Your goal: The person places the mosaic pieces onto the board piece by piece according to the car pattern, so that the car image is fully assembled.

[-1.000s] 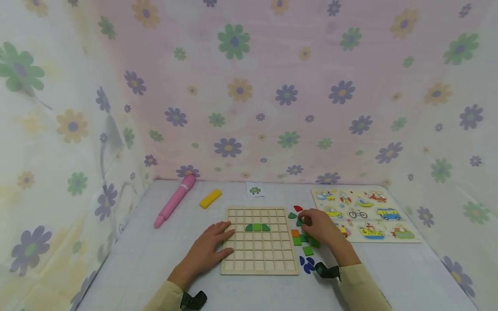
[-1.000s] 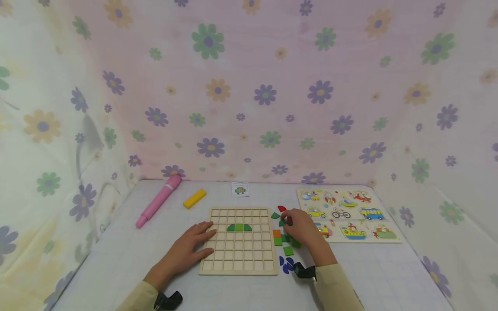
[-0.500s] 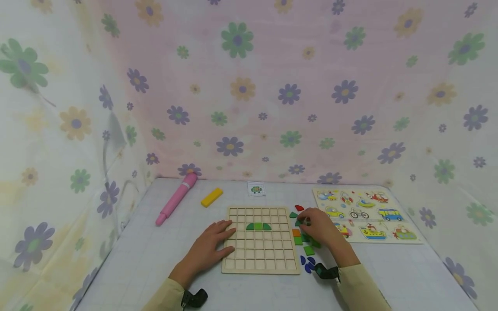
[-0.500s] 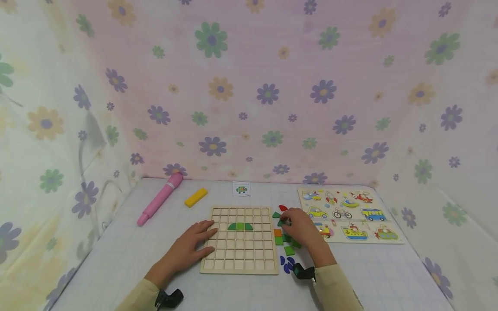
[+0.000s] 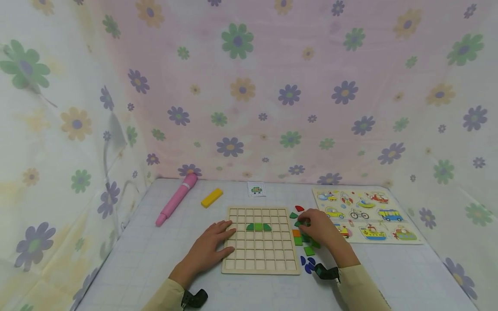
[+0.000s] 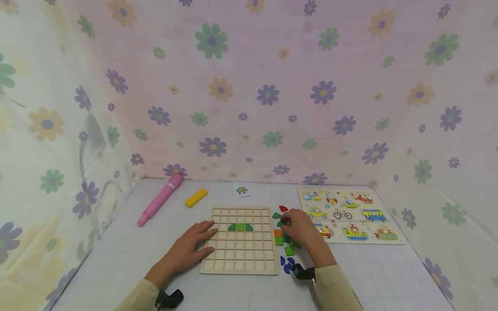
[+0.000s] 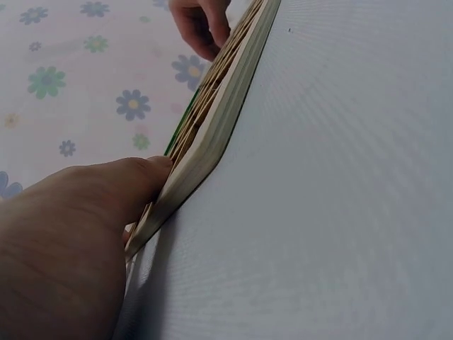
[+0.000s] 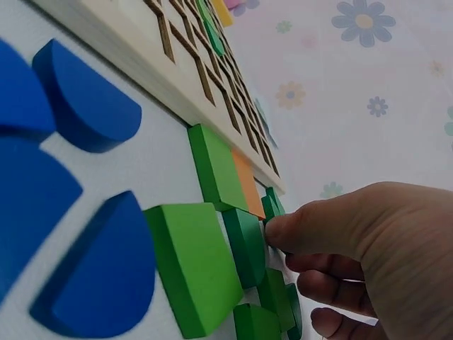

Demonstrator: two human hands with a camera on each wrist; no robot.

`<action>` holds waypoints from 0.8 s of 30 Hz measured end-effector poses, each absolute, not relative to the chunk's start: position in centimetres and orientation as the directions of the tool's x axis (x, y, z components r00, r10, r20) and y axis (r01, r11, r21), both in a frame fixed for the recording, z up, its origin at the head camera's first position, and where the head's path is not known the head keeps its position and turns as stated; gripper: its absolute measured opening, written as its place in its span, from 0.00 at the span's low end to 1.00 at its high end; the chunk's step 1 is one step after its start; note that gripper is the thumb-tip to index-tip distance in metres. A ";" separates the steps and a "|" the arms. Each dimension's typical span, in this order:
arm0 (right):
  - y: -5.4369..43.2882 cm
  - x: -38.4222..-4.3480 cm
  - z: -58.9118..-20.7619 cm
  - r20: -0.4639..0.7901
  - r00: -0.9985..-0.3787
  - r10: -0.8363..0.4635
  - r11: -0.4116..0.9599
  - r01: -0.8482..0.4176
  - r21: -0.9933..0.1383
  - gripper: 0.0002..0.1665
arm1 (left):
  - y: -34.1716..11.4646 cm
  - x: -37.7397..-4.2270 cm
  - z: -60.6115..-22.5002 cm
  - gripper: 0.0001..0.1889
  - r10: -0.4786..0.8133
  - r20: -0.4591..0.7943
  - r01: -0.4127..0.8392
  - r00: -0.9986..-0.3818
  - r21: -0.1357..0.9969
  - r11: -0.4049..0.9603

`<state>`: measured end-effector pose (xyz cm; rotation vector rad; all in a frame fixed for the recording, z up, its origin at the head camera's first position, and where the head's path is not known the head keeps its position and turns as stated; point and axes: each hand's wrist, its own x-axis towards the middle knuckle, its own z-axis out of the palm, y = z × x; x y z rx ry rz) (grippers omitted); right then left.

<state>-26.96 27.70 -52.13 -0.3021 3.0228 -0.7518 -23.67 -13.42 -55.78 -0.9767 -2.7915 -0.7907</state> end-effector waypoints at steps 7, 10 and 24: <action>27.7 -26.6 -51.3 0.053 -0.981 -0.185 0.854 -0.187 -0.485 0.12 | -13.5 -23.7 -56.1 0.31 0.570 0.253 0.620 -0.782 0.411 0.668; 27.5 -26.4 -50.8 0.069 -0.979 -0.190 0.849 -0.199 -0.489 0.12 | -13.6 -23.6 -56.1 0.31 0.569 0.248 0.617 -0.784 0.416 0.668; 26.9 -25.9 -49.7 0.177 -0.954 -0.241 0.825 -0.298 -0.480 0.09 | -13.0 -23.8 -55.8 0.32 0.553 0.221 0.583 -0.803 0.478 0.657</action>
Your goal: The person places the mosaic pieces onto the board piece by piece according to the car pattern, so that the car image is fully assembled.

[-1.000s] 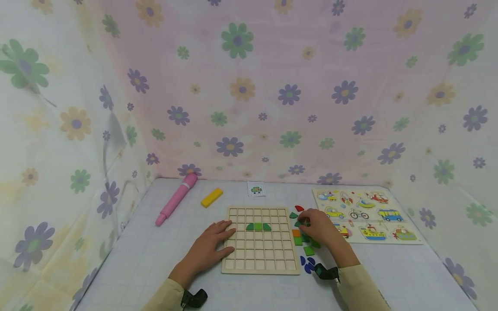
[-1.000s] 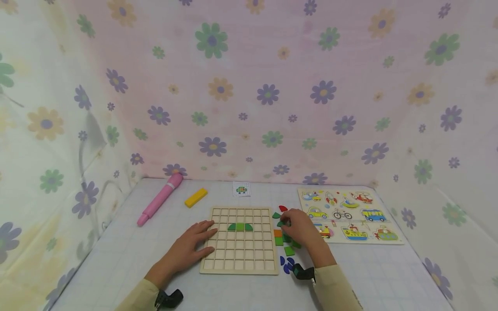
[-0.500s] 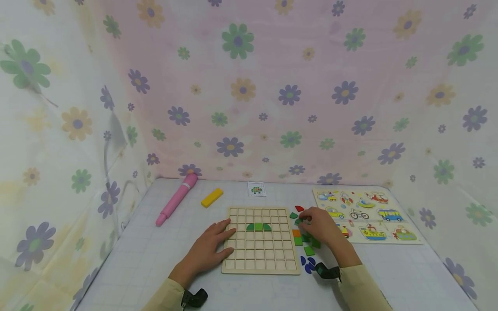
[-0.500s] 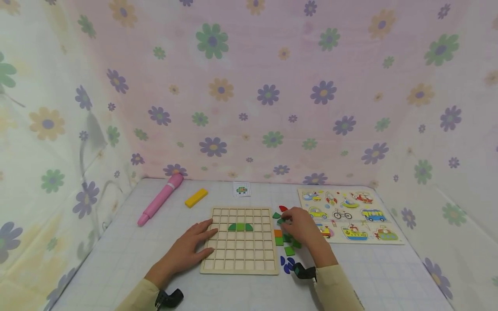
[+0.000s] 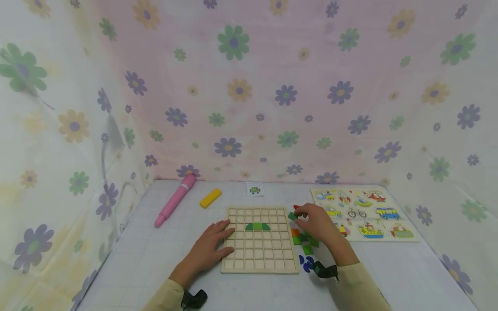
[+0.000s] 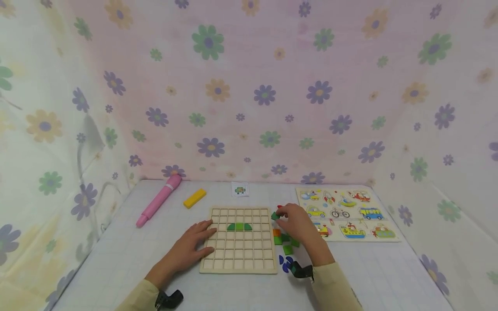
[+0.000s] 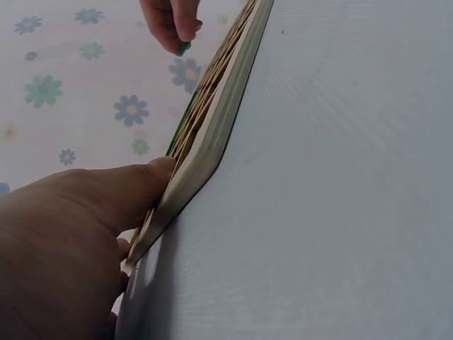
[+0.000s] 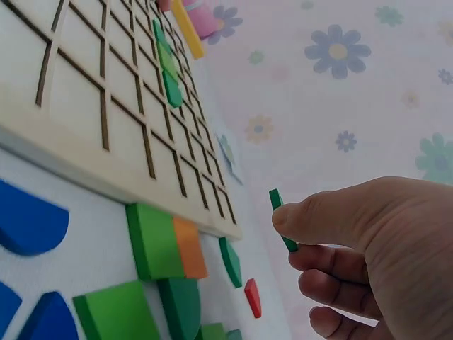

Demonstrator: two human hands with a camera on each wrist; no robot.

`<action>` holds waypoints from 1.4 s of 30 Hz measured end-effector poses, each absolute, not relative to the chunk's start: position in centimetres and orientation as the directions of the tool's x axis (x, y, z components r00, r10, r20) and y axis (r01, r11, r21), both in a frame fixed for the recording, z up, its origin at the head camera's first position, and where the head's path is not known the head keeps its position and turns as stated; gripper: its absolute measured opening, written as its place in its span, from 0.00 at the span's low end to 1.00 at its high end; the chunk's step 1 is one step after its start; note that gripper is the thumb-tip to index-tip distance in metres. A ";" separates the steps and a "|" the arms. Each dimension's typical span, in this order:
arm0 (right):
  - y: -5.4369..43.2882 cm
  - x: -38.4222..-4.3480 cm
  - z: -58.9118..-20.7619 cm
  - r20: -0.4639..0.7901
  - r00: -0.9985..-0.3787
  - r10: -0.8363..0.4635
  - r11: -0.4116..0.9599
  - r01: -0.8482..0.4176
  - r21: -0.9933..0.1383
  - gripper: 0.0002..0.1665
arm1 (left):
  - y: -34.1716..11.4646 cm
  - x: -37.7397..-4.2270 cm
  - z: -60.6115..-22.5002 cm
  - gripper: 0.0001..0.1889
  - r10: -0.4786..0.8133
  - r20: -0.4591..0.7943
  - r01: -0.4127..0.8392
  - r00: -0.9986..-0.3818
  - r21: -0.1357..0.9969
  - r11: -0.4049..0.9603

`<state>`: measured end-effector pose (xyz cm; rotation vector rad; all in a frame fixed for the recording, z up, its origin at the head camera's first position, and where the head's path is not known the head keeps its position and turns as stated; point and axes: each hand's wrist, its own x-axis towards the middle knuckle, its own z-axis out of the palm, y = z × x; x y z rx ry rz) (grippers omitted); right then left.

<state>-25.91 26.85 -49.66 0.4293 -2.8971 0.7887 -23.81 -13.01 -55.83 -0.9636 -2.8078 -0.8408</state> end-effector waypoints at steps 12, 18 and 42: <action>24.5 -26.4 -48.5 0.262 -0.904 -0.338 0.776 -0.425 -0.465 0.11 | -12.1 -24.7 -55.0 0.30 0.555 0.168 0.546 -0.814 0.545 0.636; 22.6 -27.0 -47.7 0.282 -0.889 -0.361 0.755 -0.456 -0.471 0.11 | -12.0 -25.3 -55.0 0.30 0.551 0.141 0.518 -0.823 0.586 0.623; 15.6 -27.5 -48.5 0.232 -0.888 -0.398 0.724 -0.459 -0.515 0.09 | -12.4 -26.3 -56.2 0.31 0.537 0.183 0.541 -0.824 0.535 0.648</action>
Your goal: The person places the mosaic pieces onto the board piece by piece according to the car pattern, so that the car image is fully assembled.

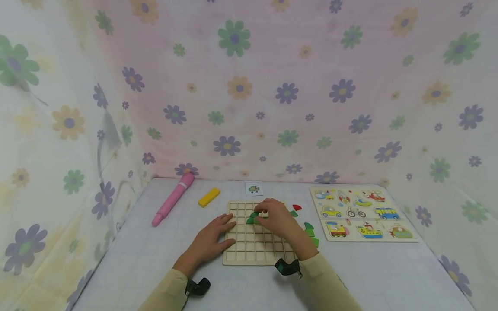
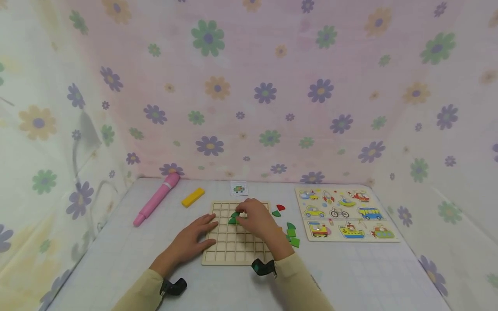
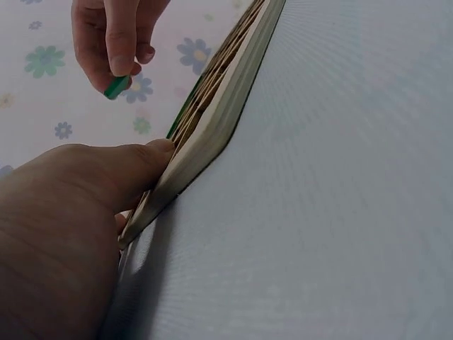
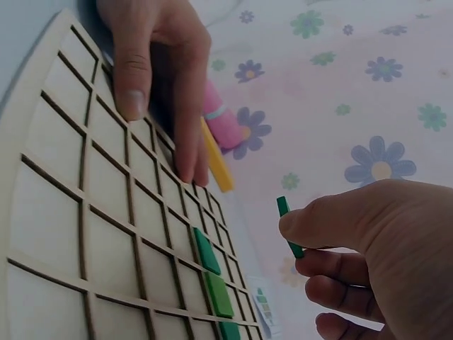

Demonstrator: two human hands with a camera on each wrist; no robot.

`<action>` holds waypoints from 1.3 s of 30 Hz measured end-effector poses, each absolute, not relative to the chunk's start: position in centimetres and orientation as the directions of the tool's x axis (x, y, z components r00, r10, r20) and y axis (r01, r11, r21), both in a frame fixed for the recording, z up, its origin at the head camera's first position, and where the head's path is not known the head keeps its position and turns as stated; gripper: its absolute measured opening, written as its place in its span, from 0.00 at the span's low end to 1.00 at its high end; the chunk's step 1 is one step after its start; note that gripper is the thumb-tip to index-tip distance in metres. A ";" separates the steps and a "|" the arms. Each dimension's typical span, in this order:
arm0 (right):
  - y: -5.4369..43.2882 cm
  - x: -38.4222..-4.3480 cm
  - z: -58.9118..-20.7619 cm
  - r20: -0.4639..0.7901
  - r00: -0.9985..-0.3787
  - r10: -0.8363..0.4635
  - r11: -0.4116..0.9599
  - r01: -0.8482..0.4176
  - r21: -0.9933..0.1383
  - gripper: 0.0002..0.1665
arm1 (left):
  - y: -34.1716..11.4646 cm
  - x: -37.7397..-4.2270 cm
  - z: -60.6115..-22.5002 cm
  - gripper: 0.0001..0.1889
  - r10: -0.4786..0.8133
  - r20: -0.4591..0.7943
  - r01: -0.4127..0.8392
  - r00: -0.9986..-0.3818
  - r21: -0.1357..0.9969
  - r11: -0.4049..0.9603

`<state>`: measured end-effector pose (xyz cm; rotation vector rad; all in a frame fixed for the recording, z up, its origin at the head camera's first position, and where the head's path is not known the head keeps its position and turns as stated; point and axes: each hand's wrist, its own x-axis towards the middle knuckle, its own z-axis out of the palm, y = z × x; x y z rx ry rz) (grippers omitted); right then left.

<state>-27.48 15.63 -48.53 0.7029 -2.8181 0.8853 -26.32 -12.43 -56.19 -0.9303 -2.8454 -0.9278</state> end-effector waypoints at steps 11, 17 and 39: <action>14.3 -27.5 -49.3 0.210 -0.886 -0.413 0.732 -0.460 -0.502 0.08 | -12.1 -26.5 -55.8 0.31 0.534 0.166 0.530 -0.829 0.538 0.655; 13.3 -27.7 -50.2 0.208 -0.872 -0.444 0.731 -0.486 -0.479 0.08 | -12.3 -26.5 -55.9 0.31 0.529 0.175 0.531 -0.831 0.536 0.656; 11.4 -27.4 -52.1 0.145 -0.858 -0.492 0.779 -0.508 -0.368 0.11 | -12.4 -26.2 -56.0 0.31 0.524 0.204 0.538 -0.827 0.555 0.634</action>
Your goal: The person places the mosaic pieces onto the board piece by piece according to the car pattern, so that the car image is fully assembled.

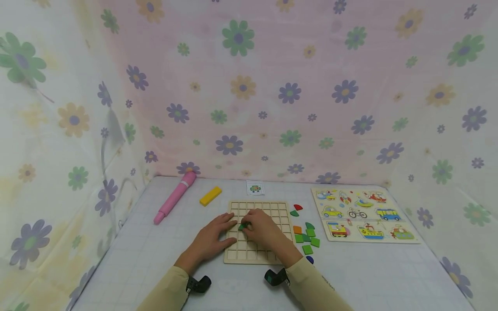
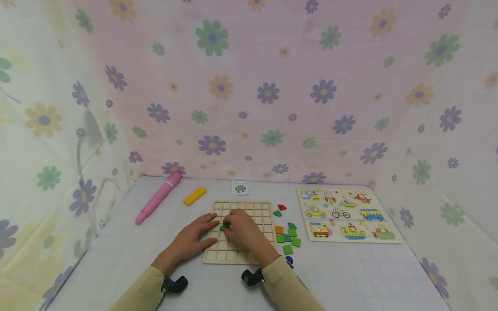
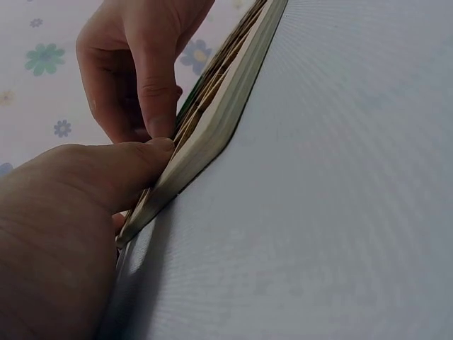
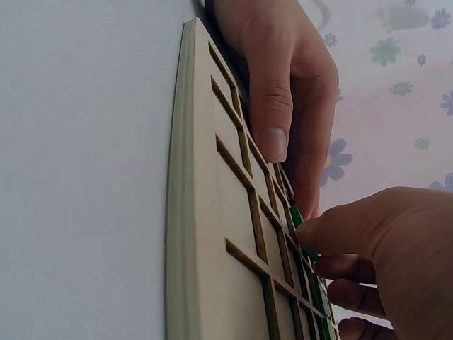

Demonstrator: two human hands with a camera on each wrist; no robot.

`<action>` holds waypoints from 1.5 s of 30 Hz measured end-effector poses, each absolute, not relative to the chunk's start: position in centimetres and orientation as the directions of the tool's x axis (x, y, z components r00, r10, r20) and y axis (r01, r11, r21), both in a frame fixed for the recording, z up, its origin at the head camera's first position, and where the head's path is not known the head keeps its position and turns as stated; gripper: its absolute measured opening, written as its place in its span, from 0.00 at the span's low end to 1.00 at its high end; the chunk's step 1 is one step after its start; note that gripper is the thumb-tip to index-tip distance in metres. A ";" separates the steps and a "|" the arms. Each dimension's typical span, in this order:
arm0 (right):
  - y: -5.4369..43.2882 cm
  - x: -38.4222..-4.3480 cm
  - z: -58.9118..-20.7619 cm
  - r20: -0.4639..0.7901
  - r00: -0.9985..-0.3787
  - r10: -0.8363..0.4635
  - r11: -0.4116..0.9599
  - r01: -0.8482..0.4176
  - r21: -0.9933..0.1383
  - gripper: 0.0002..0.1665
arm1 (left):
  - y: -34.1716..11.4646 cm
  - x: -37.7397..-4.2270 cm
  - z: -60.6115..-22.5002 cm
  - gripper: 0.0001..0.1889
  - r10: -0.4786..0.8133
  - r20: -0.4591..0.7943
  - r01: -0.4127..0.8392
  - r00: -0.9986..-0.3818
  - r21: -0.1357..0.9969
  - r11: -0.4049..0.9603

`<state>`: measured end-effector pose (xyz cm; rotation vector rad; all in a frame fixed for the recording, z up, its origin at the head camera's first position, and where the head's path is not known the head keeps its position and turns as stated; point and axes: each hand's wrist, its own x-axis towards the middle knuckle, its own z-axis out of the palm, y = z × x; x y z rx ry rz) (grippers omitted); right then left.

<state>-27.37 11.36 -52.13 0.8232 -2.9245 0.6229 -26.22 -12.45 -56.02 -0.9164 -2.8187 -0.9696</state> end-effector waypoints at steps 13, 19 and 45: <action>11.5 -27.4 -52.2 0.155 -0.852 -0.500 0.775 -0.520 -0.358 0.11 | -12.4 -26.3 -55.9 0.31 0.525 0.191 0.533 -0.829 0.552 0.641; 11.4 -27.4 -52.1 0.165 -0.849 -0.501 0.767 -0.524 -0.369 0.10 | -12.4 -26.4 -55.8 0.31 0.524 0.184 0.529 -0.832 0.548 0.648; 17.0 -27.1 -47.6 0.265 -0.891 -0.368 0.722 -0.454 -0.522 0.15 | -12.4 -26.5 -56.4 0.32 0.523 0.188 0.530 -0.831 0.555 0.642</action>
